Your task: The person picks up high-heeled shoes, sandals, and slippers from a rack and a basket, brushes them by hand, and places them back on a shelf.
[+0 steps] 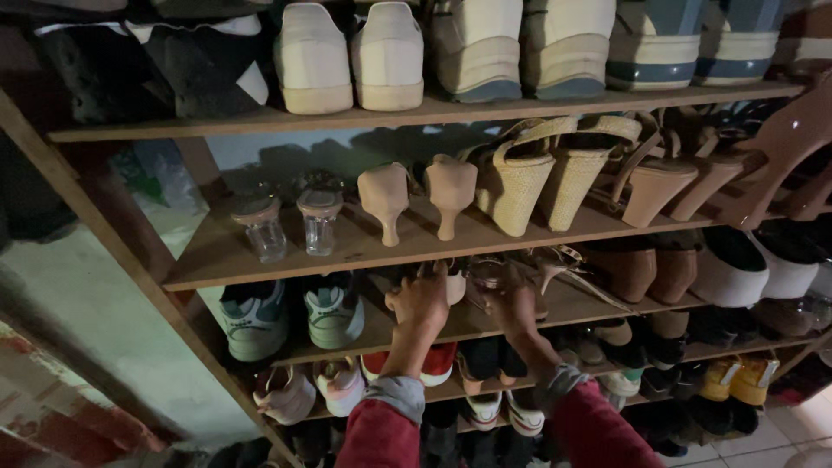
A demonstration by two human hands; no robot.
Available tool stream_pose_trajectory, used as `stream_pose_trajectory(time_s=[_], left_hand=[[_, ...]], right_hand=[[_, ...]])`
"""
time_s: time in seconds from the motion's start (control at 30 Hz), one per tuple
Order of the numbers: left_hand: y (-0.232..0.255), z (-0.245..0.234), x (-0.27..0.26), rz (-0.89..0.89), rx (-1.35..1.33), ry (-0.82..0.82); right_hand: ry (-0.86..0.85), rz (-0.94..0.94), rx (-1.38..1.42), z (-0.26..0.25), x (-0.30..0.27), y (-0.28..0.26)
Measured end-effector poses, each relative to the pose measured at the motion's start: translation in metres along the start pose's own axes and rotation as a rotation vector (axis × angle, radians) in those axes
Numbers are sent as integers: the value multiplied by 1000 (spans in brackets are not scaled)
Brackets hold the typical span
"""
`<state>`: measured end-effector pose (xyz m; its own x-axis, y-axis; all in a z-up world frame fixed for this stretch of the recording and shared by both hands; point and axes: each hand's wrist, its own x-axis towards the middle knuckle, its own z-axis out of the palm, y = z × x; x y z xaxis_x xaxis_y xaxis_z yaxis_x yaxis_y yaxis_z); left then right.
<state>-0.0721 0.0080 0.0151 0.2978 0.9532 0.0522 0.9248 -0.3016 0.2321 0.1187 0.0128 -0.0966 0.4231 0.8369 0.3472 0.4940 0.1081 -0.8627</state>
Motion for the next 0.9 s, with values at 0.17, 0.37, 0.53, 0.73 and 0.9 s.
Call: stream_pose_trajectory(time_s=[0.17, 0.37, 0.53, 0.73, 0.9], left_hand=[[-1, -12, 6, -55, -78, -46], [-11, -8, 0, 67, -58, 1], [-14, 9, 7, 29, -40, -10], [-30, 12, -8, 113, -366, 142], [-46, 2, -29, 251, -370, 264]], right_hand=[[-28, 117, 499, -32, -20, -15], [91, 21, 182, -88, -69, -110], [124, 125, 86, -131, -89, -166], [120, 32, 4, -157, -93, -204], [56, 163, -24, -161, -94, -225]])
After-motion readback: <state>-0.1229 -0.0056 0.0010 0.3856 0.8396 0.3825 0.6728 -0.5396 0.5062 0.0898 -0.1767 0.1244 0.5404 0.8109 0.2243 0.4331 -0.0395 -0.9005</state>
